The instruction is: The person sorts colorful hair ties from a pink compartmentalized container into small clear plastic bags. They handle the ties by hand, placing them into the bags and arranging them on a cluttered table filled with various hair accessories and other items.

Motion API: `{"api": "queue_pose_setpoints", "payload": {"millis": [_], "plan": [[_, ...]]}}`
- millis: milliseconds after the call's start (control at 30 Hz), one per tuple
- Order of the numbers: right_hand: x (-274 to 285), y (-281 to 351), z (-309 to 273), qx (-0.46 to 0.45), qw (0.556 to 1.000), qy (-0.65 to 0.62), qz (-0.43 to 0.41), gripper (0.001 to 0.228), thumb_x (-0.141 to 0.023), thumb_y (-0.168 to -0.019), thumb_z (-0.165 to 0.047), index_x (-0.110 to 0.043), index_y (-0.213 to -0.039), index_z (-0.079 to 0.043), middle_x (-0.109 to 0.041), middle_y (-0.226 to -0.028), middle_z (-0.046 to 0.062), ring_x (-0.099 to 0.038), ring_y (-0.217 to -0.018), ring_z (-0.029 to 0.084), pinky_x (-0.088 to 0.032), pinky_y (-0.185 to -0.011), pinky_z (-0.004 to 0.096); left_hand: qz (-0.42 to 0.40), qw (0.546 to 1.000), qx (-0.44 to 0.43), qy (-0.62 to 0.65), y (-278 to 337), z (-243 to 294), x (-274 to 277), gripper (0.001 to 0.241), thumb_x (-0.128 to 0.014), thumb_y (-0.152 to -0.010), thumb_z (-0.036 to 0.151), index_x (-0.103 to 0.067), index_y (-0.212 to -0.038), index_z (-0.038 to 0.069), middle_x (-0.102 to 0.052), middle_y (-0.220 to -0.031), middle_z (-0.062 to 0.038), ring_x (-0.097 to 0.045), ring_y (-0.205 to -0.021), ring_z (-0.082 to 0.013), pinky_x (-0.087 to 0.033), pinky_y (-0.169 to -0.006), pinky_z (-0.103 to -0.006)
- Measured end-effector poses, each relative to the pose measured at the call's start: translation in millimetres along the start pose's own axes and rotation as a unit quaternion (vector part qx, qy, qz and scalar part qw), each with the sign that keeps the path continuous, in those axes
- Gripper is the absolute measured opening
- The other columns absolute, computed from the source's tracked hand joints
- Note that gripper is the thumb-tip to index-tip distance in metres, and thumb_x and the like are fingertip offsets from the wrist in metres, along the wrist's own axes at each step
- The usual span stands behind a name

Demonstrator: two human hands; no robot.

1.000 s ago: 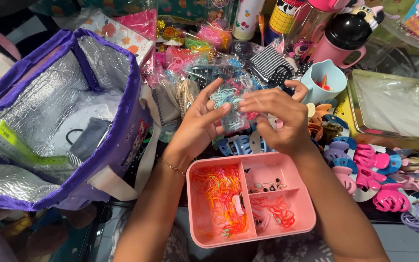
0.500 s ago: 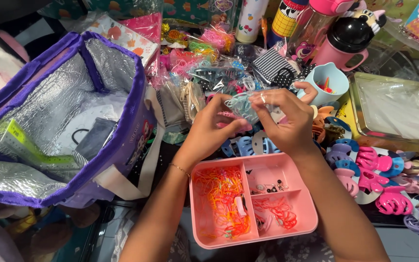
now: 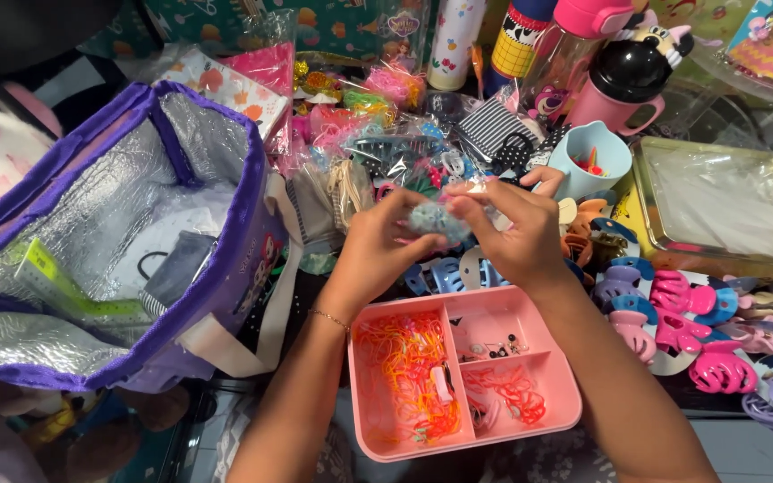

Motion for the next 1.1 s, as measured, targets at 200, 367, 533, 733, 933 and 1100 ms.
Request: {"api": "queue_pose_setpoints", "payload": {"millis": [200, 367, 533, 733, 933, 1100], "plan": [[-13.1, 0.1, 0.4, -0.004, 0.998, 0.012, -0.066, 0.016, -0.079, -0.094, -0.03, -0.074, -0.106, -0.02, -0.074, -0.088, -0.005, -0.071, -0.085, 0.016, -0.029, -0.098, 0.044, -0.021, 0.991, -0.029, -0.131, -2.0, -8.8, 1.3, 0.036, -0.08, -0.079, 0.005, -0.071, -0.113, 0.008, -0.077, -0.095, -0.018, -0.077, -0.078, -0.0351, -0.064, -0.065, -0.0398], [-26.5, 9.5, 9.1, -0.011, 0.994, 0.007, -0.106, 0.015, -0.081, -0.088, -0.02, -0.074, -0.102, -0.019, -0.074, -0.085, -0.004, -0.071, -0.085, 0.018, -0.028, -0.097, 0.045, -0.001, 0.981, -0.063, -0.185, -0.4, -0.9, 5.2, 0.032, -0.079, -0.079, 0.007, -0.073, -0.11, 0.013, -0.078, -0.091, -0.012, -0.077, -0.082, -0.0341, -0.061, -0.07, -0.0394], [-31.5, 12.6, 16.7, -0.027, 0.991, 0.014, -0.132, 0.012, -0.08, -0.09, -0.023, -0.074, -0.1, -0.024, -0.071, -0.082, -0.009, -0.069, -0.083, 0.012, -0.025, -0.098, 0.042, -0.001, 0.979, -0.074, -0.19, 1.6, 10.3, 6.1, 0.032, -0.077, -0.078, 0.005, -0.072, -0.11, 0.011, -0.077, -0.09, -0.017, -0.075, -0.083, -0.0393, -0.06, -0.074, -0.0451], [-36.6, 15.0, 18.4, -0.036, 0.987, 0.01, -0.158, 0.019, -0.082, -0.088, -0.028, -0.074, -0.104, -0.021, -0.074, -0.088, -0.004, -0.071, -0.09, 0.016, -0.024, -0.101, 0.049, 0.001, 0.973, -0.072, -0.217, 1.7, 8.4, 7.0, 0.033, -0.079, -0.078, 0.01, -0.073, -0.11, 0.017, -0.078, -0.091, -0.012, -0.075, -0.088, -0.0368, -0.059, -0.076, -0.0439], [-42.7, 19.7, 22.8, -0.002, 0.986, 0.005, -0.164, 0.016, -0.08, -0.087, -0.014, -0.076, -0.096, -0.026, -0.073, -0.085, -0.01, -0.071, -0.087, 0.011, -0.026, -0.102, 0.043, -0.033, 0.98, -0.071, -0.185, 5.7, 20.3, -0.1, 0.036, -0.082, -0.074, 0.011, -0.074, -0.109, 0.007, -0.078, -0.091, -0.02, -0.073, -0.091, -0.0441, -0.057, -0.081, -0.0488], [-35.4, 14.0, 12.6, 0.002, 0.988, -0.012, -0.152, 0.019, -0.082, -0.088, -0.019, -0.076, -0.104, -0.025, -0.074, -0.093, -0.01, -0.071, -0.093, 0.01, -0.025, -0.105, 0.044, -0.029, 0.977, -0.072, -0.198, 1.1, 6.9, 2.5, 0.032, -0.076, -0.08, 0.006, -0.074, -0.111, 0.011, -0.078, -0.092, -0.016, -0.074, -0.094, -0.0406, -0.058, -0.084, -0.0445]]}}
Point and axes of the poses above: each hand's wrist, its own y-axis away from the middle knuckle, its own x-axis out of the back of the hand, z = x × y, the point moved 8 cm from there along -y, towards the middle knuckle
